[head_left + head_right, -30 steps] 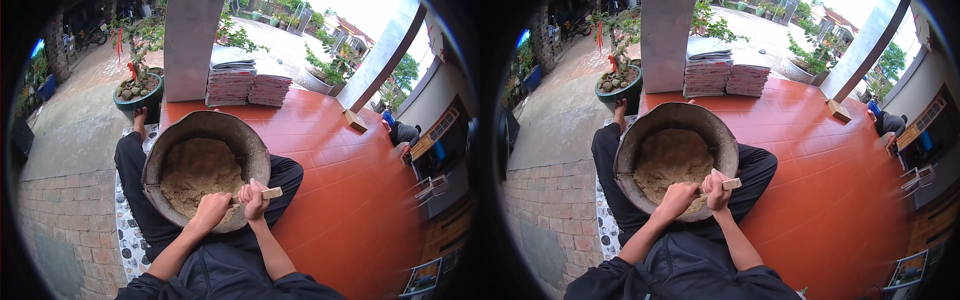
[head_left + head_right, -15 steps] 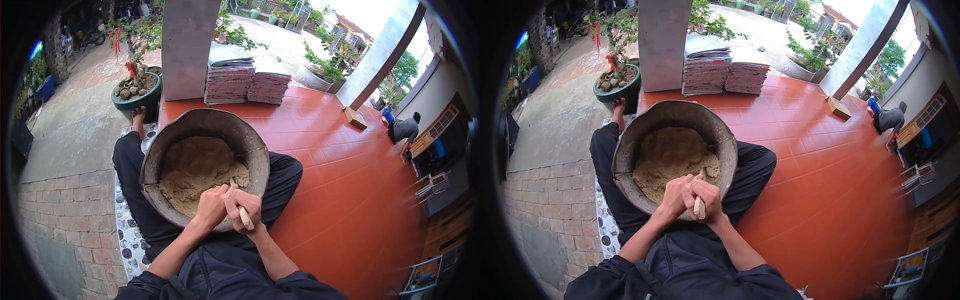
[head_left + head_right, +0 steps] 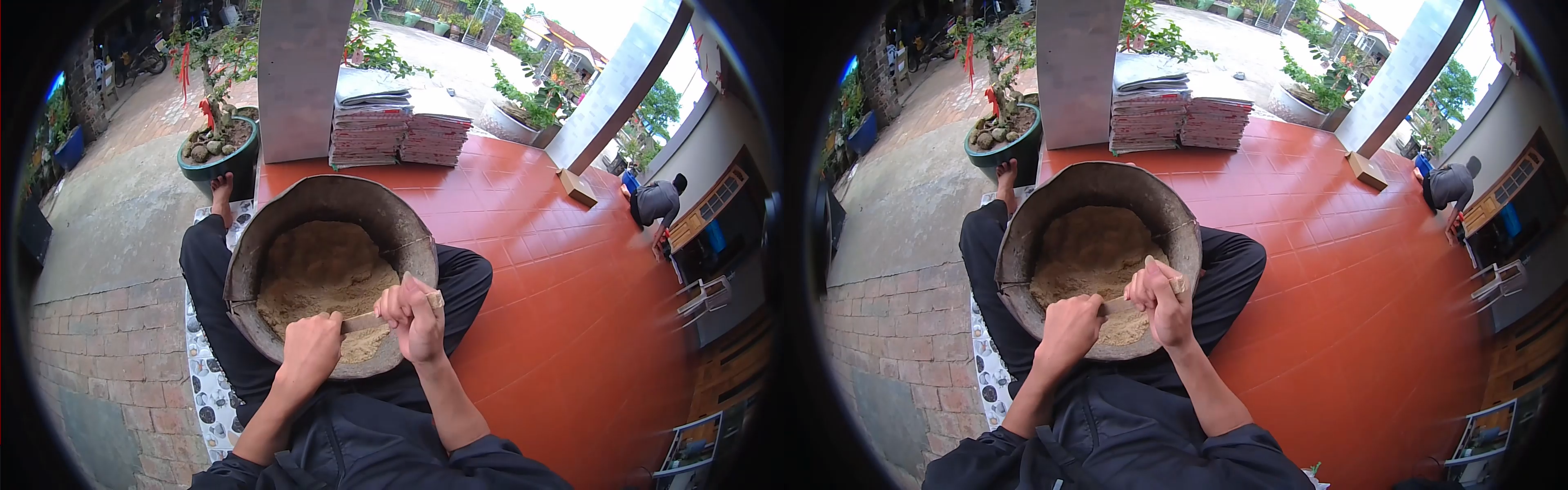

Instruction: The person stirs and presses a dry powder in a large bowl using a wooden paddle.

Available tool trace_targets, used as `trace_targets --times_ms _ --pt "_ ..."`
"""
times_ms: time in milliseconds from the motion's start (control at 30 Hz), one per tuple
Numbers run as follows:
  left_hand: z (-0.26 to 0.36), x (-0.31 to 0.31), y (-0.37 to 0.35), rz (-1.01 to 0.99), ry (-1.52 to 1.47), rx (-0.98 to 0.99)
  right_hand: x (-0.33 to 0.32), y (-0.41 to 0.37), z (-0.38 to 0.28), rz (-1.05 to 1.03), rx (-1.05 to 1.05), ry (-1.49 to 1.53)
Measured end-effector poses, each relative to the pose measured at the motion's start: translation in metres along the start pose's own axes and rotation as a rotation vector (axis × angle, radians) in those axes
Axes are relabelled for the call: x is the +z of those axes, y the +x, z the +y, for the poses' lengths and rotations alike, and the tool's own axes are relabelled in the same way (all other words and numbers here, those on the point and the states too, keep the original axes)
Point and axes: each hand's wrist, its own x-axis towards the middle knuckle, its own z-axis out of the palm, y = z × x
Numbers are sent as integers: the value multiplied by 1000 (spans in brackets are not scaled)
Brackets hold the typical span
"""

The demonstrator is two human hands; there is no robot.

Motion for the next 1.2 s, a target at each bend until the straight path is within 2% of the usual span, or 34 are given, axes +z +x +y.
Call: trace_targets --times_ms 67,133,167,333,433,500,533,633,700,767,833,933,1000,1067,1133,1200 --pt "-9 26 3 -139 127 -70 -22 7 32 67 51 39" --pt "-14 43 12 -88 116 -32 -39 9 44 222 28 138" --pt "-14 47 15 -121 112 29 -41 6 44 253 -2 91" --pt "-14 50 21 -178 14 173 -33 -12 32 165 -69 -12" --pt "7 58 30 -99 -80 114 -23 -10 13 107 -97 -128" --pt "8 67 38 -84 -86 155 -10 -13 3 -21 -279 -759" --pt "9 70 40 -65 -93 193 -8 -14 2 -96 -338 -826" --pt "9 63 38 -104 -151 166 -5 -20 11 -104 -368 -792" --pt "9 55 37 -156 -173 148 -2 -23 13 -143 -502 -843" --pt "9 51 38 94 -429 180 5 -22 6 -150 -550 -815" --pt "7 43 49 151 -444 145 13 -17 3 -110 -647 -754" --pt "-2 33 76 318 -392 138 10 6 12 -128 -653 -647" --pt "-10 33 99 361 -429 146 2 26 27 -202 -721 -753" --pt "-17 33 121 324 -533 343 5 41 33 -190 -741 -830" --pt "-26 43 143 247 -519 428 2 55 35 -109 -653 -720" --pt "-34 64 155 192 -678 335 -16 71 46 -26 -493 -635"
